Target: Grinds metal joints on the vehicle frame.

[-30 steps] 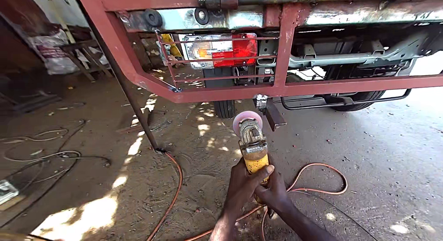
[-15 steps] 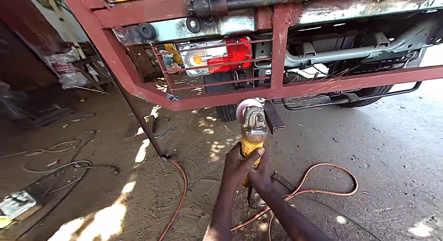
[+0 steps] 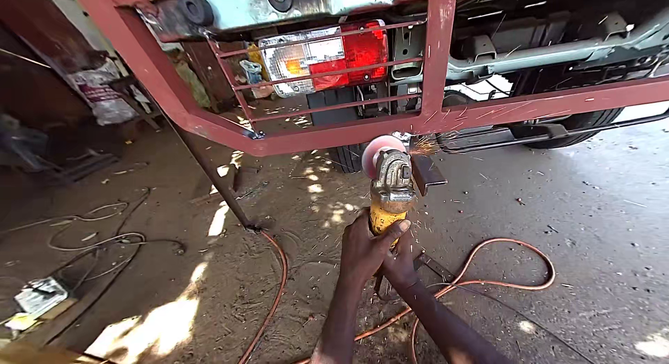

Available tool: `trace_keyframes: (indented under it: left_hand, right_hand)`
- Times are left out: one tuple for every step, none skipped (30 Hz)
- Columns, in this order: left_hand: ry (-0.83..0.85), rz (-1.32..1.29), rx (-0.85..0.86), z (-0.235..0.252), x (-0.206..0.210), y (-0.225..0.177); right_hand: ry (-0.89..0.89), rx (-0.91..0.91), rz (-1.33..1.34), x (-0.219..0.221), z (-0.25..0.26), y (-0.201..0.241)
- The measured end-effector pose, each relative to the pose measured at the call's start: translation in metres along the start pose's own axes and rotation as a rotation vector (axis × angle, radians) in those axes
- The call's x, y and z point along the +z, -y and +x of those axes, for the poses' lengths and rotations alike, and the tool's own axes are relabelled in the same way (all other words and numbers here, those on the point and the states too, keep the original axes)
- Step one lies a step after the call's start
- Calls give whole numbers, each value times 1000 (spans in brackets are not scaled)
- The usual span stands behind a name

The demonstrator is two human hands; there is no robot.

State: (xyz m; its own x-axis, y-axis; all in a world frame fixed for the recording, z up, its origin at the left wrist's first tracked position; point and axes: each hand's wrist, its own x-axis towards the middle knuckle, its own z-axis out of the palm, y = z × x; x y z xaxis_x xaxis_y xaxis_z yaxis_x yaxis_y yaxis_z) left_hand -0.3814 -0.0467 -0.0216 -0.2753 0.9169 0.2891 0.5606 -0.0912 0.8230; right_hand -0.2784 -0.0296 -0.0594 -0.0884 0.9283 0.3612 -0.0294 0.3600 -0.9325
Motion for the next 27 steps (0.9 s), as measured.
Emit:
trace_keyframes:
  left_hand:
    - [-1, 2, -1, 0, 1, 0]
    - [-3, -3, 0, 0, 1, 1]
    - [-6, -5, 7, 0, 2, 1]
    - [-12, -8, 9, 0, 3, 1]
    - [-15, -13, 6, 0, 3, 0]
    - [-17, -12, 1, -1, 2, -2]
    - [-15, -10, -6, -1, 2, -3]
    - [-11, -9, -10, -2, 1, -4]
    - [-3, -1, -12, -2, 1, -4]
    - [6, 10, -13, -1, 1, -3]
    - [10, 17, -17, -1, 2, -2]
    - [8, 22, -19, -1, 4, -1]
    - [6, 22, -22, -1, 4, -2]
    - [4, 18, -24, -1, 3, -3]
    - [0, 17, -28, -1, 2, -6]
    - [-1, 18, -32, -2, 2, -7]
    - [4, 22, -38, -3, 1, -7]
    - [5, 31, -38, -3, 2, -6]
    - [8, 37, -35, -3, 3, -5]
    - [12, 38, -35, -3, 4, -4]
    - [15, 36, -36, -3, 4, -5]
    - [14, 33, -40, -3, 4, -7]
    - [13, 32, -44, -4, 3, -9]
    - [13, 28, -48, -5, 2, -11]
    - [10, 27, -49, -6, 2, -11]
    - [9, 27, -52, -6, 2, -10]
    - [11, 30, -55, -7, 2, -9]
  right_hand:
    - [-6, -2, -4, -1, 0, 4]
    - [12, -3, -6, -3, 1, 0]
    - [24, -14, -23, -4, 3, -6]
    - [15, -21, -33, -5, 4, -11]
    - [26, -16, -45, -5, 4, -14]
    - [35, -12, -37, -5, 4, -14]
    - [31, 2, -34, -4, 4, -12]
    - [37, 10, -34, -3, 3, -13]
    - [39, 7, -33, -2, 2, -15]
    - [22, -12, -19, -1, 2, -19]
    - [12, -44, -15, -2, 1, -22]
    - [23, -56, 4, -3, 1, -24]
    - [24, -67, 23, -4, 2, -28]
    - [30, -46, 34, -4, 3, -26]
    - [33, -43, 29, -3, 3, -26]
    - [34, -43, 10, -3, 2, -21]
    - [30, -30, 3, -3, 1, -17]
    - [27, -14, -1, -3, 0, -16]
    - [26, -2, -23, -5, -2, -16]
    - [16, 9, -39, -6, -2, -17]
    - [16, 22, -40, -7, -2, -18]
    - [23, 36, -25, -8, -1, -17]
    - [25, 41, 7, -7, -1, -18]
    - [31, 43, 22, -7, -2, -15]
    - [35, 51, 32, -8, -4, -13]
    - [37, 54, 35, -9, -5, -11]
    - [45, 37, 44, -10, -6, -9]
